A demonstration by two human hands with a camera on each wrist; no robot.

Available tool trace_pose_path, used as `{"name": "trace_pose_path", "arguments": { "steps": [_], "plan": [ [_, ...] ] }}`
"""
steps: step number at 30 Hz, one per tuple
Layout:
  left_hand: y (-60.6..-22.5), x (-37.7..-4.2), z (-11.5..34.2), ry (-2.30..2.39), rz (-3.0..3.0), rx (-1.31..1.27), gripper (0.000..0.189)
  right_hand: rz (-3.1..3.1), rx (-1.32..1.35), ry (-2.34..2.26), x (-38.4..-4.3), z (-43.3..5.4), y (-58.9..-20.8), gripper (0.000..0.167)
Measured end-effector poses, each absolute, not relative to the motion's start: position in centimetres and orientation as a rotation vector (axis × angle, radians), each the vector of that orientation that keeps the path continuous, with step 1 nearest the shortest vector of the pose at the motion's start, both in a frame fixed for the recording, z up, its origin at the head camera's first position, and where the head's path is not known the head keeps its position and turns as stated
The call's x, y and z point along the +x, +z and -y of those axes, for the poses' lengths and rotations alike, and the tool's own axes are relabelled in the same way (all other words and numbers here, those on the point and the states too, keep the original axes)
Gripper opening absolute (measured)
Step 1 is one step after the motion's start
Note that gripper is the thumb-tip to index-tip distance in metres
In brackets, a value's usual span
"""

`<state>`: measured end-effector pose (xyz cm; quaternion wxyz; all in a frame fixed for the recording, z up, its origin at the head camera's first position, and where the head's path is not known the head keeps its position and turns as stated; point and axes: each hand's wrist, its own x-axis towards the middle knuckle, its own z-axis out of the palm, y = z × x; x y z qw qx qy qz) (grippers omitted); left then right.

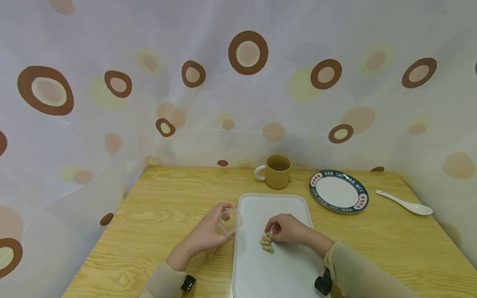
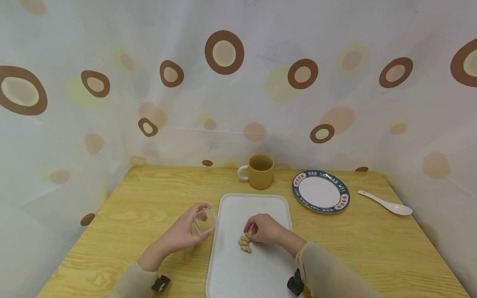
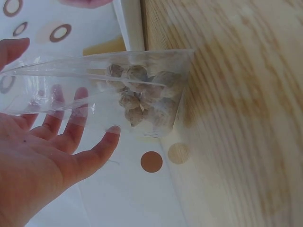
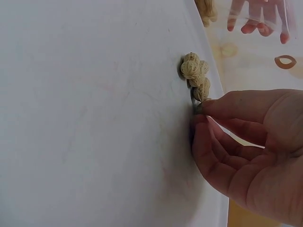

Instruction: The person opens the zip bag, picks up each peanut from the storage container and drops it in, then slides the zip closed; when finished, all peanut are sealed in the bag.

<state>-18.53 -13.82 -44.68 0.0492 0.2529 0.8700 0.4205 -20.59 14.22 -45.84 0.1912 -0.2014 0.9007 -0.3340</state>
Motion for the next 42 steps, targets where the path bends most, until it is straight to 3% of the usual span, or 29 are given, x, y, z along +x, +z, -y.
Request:
{"name": "trace_pose_path", "arguments": {
  "steps": [21, 42],
  "plan": [
    [-44.7, -18.6, 13.6, 1.281, -2.615, 0.732, 0.068, -2.584, -0.670, -1.036, -22.2, -13.6, -42.5, 0.020],
    [-44.7, -18.6, 13.5, 1.273, -2.589, 0.751, 0.067, -2.557, -0.866, -1.193, -20.3, -9.3, -37.6, 0.021]
  ]
}}
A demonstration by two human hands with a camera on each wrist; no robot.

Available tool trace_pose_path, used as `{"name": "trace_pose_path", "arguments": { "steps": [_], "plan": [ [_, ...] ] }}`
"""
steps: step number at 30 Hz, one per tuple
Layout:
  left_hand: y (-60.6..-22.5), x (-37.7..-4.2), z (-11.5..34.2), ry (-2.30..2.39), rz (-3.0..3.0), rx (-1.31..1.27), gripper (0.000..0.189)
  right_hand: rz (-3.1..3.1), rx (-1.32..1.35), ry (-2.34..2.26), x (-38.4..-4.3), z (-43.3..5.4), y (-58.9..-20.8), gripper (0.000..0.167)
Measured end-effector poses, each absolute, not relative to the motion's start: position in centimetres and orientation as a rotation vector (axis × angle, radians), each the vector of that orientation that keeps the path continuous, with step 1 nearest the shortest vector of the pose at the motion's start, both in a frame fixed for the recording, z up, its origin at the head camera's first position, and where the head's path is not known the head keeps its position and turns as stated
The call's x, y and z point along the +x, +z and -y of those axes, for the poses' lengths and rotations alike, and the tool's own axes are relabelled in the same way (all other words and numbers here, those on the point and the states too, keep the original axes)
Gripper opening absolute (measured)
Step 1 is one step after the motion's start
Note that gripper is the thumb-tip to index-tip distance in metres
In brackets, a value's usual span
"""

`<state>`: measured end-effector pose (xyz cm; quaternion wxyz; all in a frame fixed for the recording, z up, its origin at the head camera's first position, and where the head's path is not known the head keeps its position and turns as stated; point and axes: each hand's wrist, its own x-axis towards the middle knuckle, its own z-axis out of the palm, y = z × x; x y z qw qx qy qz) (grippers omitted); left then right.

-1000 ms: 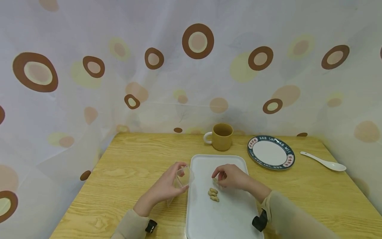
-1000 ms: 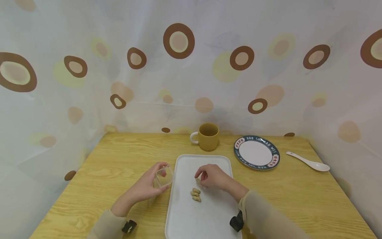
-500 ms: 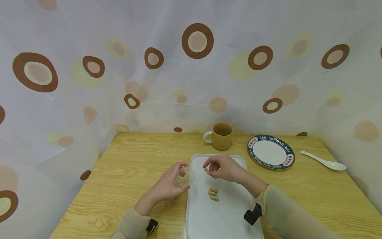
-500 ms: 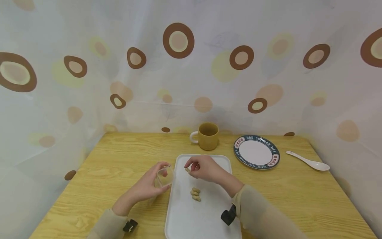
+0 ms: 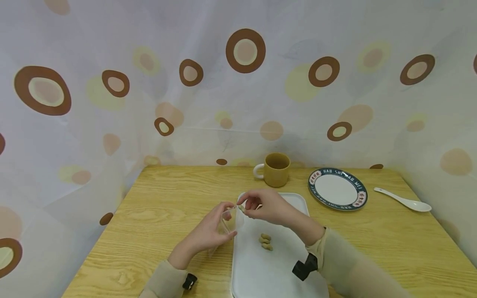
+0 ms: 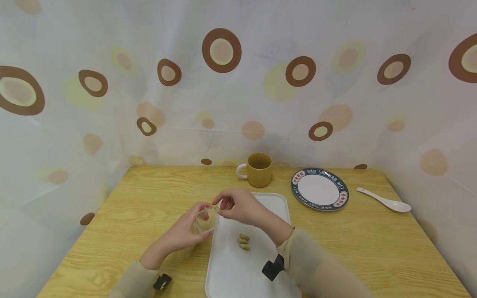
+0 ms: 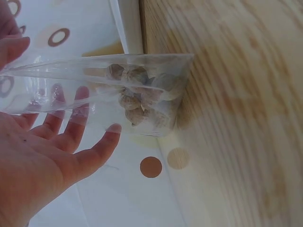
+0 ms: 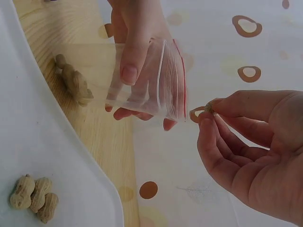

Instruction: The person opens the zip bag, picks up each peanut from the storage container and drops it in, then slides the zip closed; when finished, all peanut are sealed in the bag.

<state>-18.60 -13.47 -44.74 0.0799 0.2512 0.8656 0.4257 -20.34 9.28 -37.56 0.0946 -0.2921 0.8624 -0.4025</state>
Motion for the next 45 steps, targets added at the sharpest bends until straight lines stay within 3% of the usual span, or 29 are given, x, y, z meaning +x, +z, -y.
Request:
{"name": "trace_pose_path", "arguments": {
  "steps": [12, 45],
  "plan": [
    [-44.7, -18.6, 13.5, 1.271, -2.589, 0.752, 0.067, -2.529, -0.881, -1.195, -19.9, -8.6, -37.3, 0.023],
    [-44.7, -18.6, 13.6, 1.275, -2.610, 0.735, 0.068, -2.543, -0.594, -1.031, -20.4, -13.4, -43.6, 0.023]
  ]
}}
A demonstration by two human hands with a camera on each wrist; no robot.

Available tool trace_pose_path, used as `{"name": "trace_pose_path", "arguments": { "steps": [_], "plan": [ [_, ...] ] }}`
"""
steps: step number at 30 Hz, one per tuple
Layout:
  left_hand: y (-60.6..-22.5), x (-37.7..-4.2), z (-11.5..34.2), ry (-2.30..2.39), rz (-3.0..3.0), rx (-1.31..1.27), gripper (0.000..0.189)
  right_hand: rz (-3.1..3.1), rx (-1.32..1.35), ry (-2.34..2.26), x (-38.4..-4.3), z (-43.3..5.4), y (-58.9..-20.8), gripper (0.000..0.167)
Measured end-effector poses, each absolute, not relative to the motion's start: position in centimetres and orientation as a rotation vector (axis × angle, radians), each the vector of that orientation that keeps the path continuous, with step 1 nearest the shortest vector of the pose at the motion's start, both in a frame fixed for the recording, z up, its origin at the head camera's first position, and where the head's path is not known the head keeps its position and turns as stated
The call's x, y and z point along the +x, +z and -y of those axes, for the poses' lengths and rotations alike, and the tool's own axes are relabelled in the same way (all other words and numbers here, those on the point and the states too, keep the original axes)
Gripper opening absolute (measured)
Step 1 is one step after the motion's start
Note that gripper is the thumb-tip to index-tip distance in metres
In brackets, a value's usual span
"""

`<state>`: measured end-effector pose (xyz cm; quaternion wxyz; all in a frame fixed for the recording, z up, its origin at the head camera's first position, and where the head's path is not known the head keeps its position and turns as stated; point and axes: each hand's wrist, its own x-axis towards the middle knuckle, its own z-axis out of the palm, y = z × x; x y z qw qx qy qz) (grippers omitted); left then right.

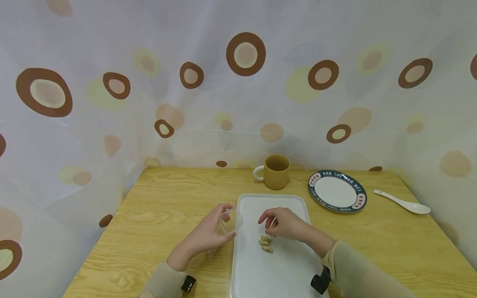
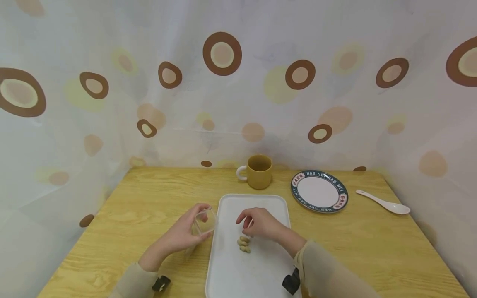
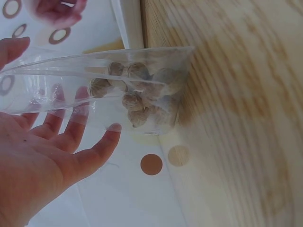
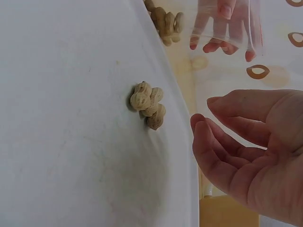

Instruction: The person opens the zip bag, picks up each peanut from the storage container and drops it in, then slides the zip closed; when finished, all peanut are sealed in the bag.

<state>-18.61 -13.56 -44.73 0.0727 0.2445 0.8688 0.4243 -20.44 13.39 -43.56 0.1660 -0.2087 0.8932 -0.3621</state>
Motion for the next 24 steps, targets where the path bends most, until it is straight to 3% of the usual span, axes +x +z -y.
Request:
{"name": "trace_pose_path", "arguments": {
  "steps": [24],
  "plan": [
    [-45.0, -18.7, 13.6, 1.288, -2.613, 0.741, 0.069, -2.491, -0.587, -0.985, -20.4, -13.6, -45.8, 0.022]
  ]
}}
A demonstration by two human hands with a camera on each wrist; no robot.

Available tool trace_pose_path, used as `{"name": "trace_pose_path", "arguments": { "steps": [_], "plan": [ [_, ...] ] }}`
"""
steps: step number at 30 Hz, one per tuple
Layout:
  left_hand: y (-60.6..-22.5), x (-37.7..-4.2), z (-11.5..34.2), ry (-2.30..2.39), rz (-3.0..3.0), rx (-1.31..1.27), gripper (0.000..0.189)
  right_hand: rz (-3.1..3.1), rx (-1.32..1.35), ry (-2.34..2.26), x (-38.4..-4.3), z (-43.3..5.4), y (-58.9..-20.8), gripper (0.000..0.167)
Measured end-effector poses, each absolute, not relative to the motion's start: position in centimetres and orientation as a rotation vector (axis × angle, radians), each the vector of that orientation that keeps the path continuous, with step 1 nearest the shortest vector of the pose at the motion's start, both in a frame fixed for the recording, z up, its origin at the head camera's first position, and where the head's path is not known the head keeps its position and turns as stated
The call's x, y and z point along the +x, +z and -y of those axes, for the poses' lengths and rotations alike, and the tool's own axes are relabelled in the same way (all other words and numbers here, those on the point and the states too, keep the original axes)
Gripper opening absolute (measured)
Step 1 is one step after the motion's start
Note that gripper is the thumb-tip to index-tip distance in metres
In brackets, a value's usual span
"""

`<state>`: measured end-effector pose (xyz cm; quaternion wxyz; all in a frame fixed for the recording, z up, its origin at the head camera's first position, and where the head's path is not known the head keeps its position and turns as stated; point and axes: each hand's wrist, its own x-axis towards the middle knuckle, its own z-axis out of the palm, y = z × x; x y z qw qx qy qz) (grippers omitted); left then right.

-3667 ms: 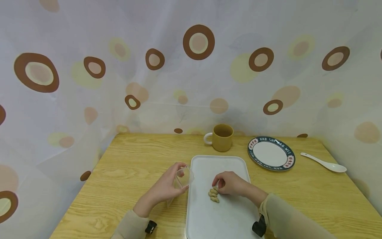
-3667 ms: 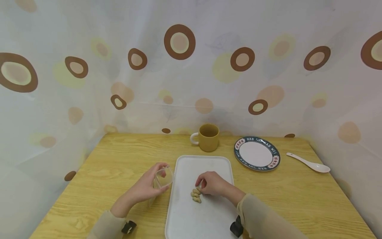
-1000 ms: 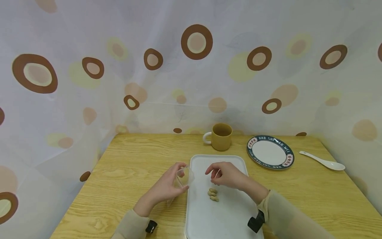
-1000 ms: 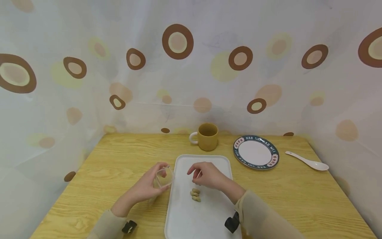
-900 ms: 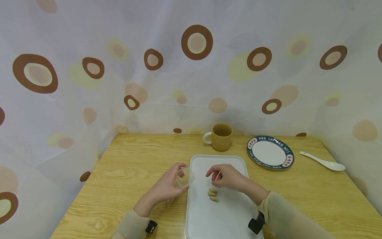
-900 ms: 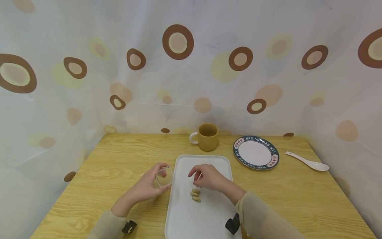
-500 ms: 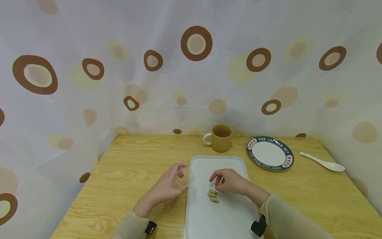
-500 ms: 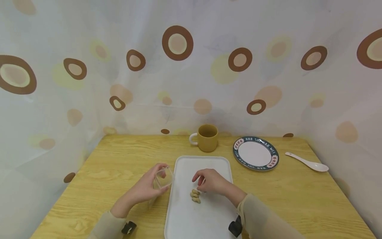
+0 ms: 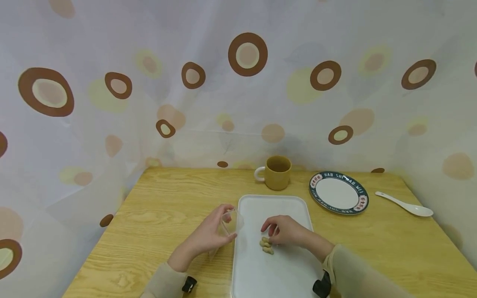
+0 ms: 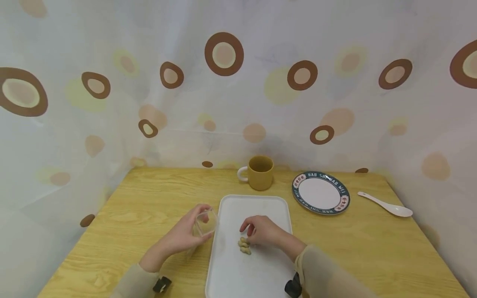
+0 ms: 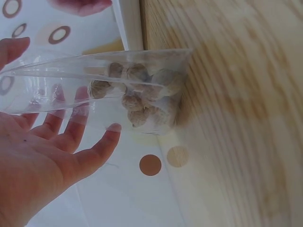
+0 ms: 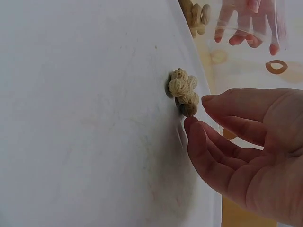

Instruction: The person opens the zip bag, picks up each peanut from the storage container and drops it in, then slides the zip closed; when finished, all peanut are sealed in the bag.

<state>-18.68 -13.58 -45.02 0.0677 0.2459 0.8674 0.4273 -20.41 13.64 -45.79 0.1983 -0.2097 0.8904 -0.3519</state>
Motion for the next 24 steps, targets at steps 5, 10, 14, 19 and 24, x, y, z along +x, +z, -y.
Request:
{"name": "trace_pose_path", "arguments": {
  "steps": [5, 10, 14, 19, 24],
  "plan": [
    [-44.88, -18.62, 13.67, 1.275, -2.628, 0.736, 0.066, -2.486, -0.566, -0.969, -20.47, -13.45, -45.59, 0.021],
    [-44.60, -18.64, 13.60, 1.284, -2.618, 0.721, 0.067, -2.488, -0.548, -0.965, -20.69, -13.36, -45.43, 0.021],
    [-44.56, -18.55, 13.60, 1.283, -2.617, 0.714, 0.067, -2.477, -0.571, -0.965, -20.57, -13.29, -45.79, 0.020],
    [-44.69, -18.53, 13.61, 1.289, -2.627, 0.728, 0.066, -2.486, -0.582, -0.969, -20.36, -13.28, -46.10, 0.020],
    [-44.84, -18.62, 13.61, 1.298, -2.637, 0.745, 0.065, -2.485, -0.599, -0.978, -20.35, -13.31, -46.23, 0.018]
  ]
}}
